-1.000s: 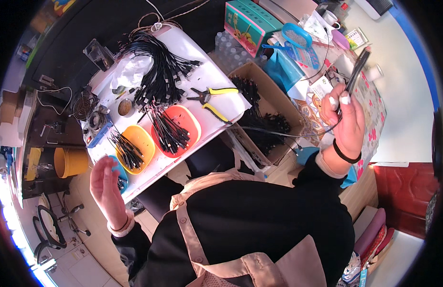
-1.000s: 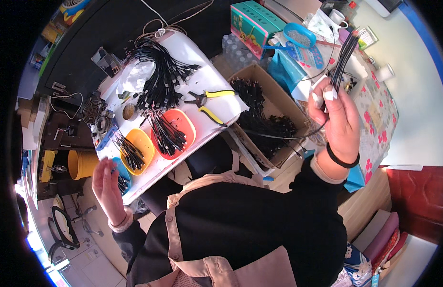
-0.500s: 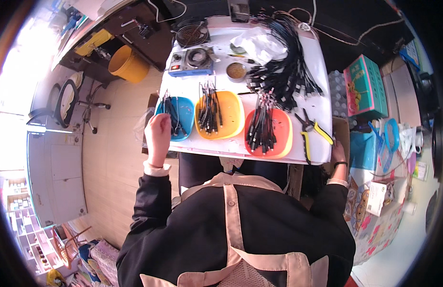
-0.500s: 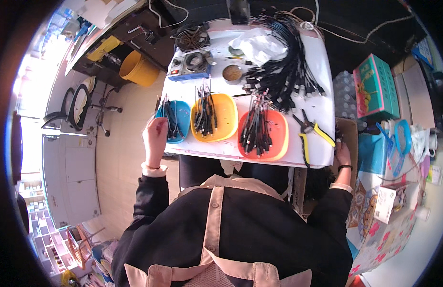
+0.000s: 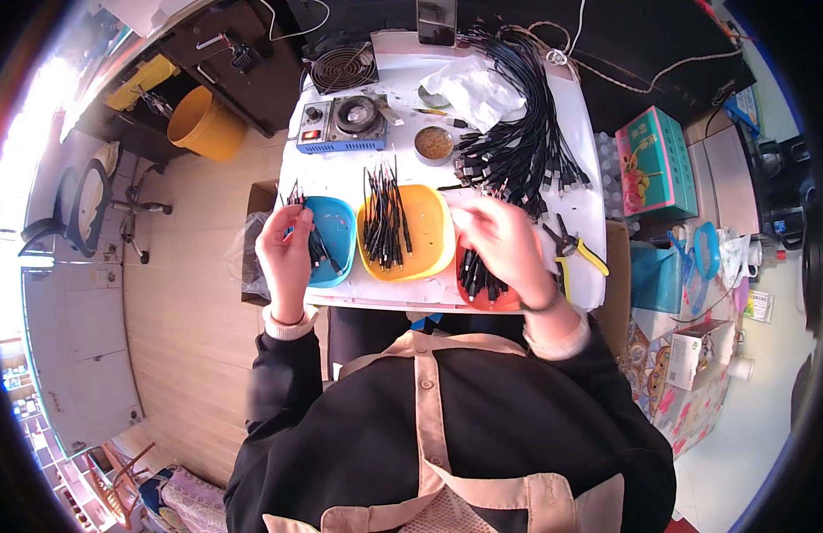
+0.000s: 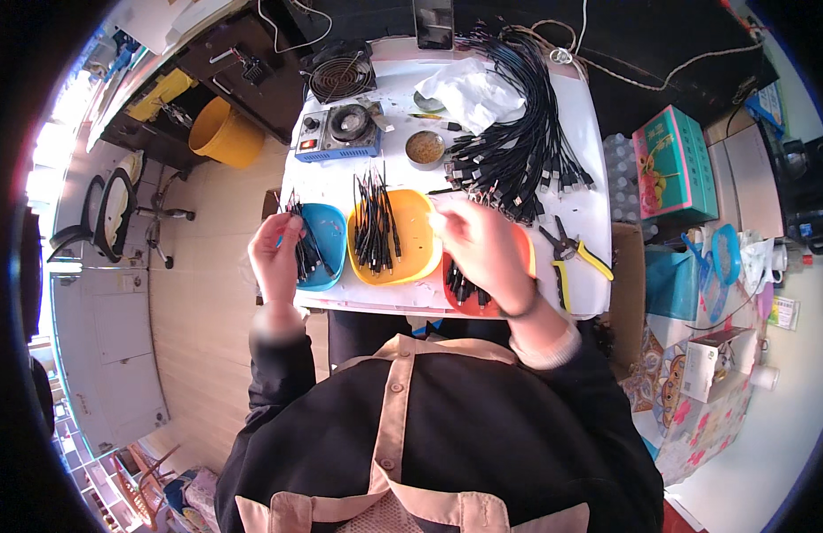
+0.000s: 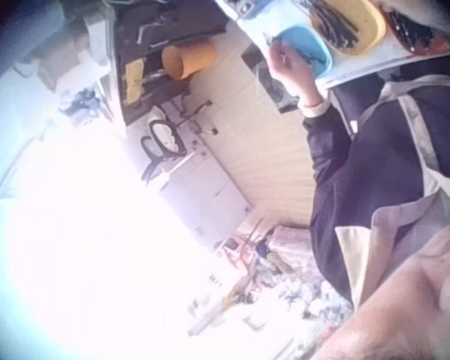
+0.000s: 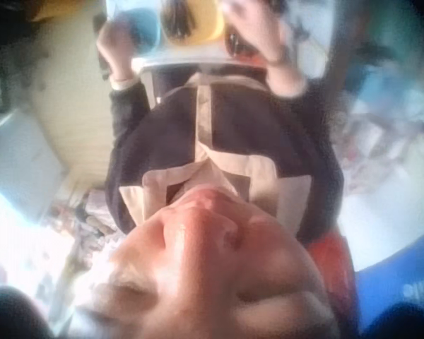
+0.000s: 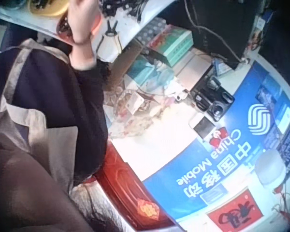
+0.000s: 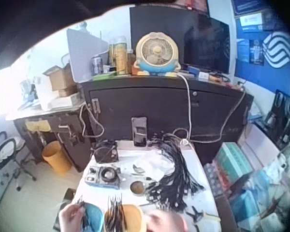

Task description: The person repeatedly picks black cables from a pile, strips the ends, twists the exposed wires, and places the finished cables into one of three colored trays on the table. The process is repeated for multiple cables throughout the clip.

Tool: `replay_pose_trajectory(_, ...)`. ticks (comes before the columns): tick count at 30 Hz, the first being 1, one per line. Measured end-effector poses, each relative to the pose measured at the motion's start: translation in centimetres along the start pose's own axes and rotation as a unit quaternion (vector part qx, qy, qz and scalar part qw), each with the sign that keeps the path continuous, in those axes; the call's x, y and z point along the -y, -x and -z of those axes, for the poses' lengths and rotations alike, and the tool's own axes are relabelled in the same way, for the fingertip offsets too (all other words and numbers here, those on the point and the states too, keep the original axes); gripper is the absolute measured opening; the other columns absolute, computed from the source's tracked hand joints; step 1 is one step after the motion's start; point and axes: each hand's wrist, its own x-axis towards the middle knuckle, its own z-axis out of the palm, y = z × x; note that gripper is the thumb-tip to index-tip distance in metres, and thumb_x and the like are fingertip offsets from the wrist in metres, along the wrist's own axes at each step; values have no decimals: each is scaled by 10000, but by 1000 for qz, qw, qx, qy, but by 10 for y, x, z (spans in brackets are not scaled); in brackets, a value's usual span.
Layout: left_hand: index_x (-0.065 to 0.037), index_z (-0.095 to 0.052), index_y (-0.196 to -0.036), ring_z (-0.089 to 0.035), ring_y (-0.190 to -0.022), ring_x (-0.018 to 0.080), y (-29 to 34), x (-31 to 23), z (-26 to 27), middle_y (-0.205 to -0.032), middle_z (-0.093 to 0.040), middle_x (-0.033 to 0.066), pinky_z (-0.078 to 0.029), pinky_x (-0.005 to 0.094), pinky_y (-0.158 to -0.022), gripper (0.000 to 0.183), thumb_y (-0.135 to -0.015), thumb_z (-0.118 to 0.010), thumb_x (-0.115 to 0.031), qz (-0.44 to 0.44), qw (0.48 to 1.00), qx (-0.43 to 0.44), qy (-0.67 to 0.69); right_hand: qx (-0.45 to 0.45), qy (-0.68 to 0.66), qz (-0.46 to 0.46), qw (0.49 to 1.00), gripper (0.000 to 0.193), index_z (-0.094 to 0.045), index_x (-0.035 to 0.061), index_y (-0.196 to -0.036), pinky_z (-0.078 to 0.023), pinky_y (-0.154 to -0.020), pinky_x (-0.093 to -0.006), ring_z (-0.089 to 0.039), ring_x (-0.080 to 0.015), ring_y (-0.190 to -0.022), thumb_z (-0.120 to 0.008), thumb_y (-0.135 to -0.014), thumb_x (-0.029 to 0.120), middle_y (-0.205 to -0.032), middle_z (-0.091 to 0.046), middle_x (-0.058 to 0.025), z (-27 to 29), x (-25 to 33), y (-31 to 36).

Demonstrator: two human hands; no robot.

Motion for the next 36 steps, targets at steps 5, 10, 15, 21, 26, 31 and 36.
replay_pose_trajectory(5,19,-611,-988,-483,-521,56,23,-35,0,-751,-639,74,-357,194,-458,107,-970,-551,-67,110,945,64,302,-16,146,3,989,219,-644,-41,-855,-470,-520,-258,-624,-120,-566,-668,-876,175,-689,-668,-93,-61,-28,-87)
replay_pose_trajectory(10,16,-603,-1086,-341,-462,23,36,-46,-5,-697,-615,66,-247,170,-434,153,-976,-518,-48,194,903,118,366,-59,150,30,987,225,-667,-22,-806,-453,-489,-271,-595,-120,-530,-718,-830,196,-676,-665,-75,-75,-50,-110)
replay_pose_trajectory(15,6,-582,-1071,-331,-472,28,47,-48,-2,-754,-642,100,-237,169,-440,131,-972,-518,-52,198,865,145,437,-87,114,6,990,157,-640,-3,-814,-396,-457,-208,-512,-40,-495,-677,-877,137,-647,-627,-8,-67,-31,-92)
replay_pose_trajectory(21,-2,-605,-1047,-537,-591,59,63,-65,-5,-898,-698,148,-371,168,-507,113,-949,-565,-44,193,882,107,416,-128,119,148,973,88,-657,-21,-938,-487,-620,-213,-581,-53,-651,-657,-883,47,-726,-647,-9,-50,45,-51)
replay_pose_trajectory(26,-7,-660,-1003,-648,-1013,156,77,-89,-11,-1162,-654,118,-561,313,-857,101,-926,-599,-31,163,873,116,446,27,14,76,997,126,-636,-19,-982,-466,-619,-186,-572,-27,-693,-670,-895,66,-799,-647,6,-45,96,17)
replay_pose_trajectory(31,4,-678,-993,-648,-1007,176,91,-105,-23,-1244,-605,132,-571,322,-830,107,-911,-610,-4,158,852,161,472,84,-77,6,993,123,-624,-21,-1004,-451,-589,-169,-568,-10,-690,-654,-905,46,-817,-640,15,-45,105,57)
replay_pose_trajectory(36,6,-675,-1009,-653,-998,191,102,-110,-29,-1249,-601,136,-573,335,-830,119,-911,-607,0,187,834,196,481,39,-55,63,996,117,-625,-24,-1002,-458,-590,-173,-567,-10,-695,-653,-896,17,-820,-644,15,-41,99,70)
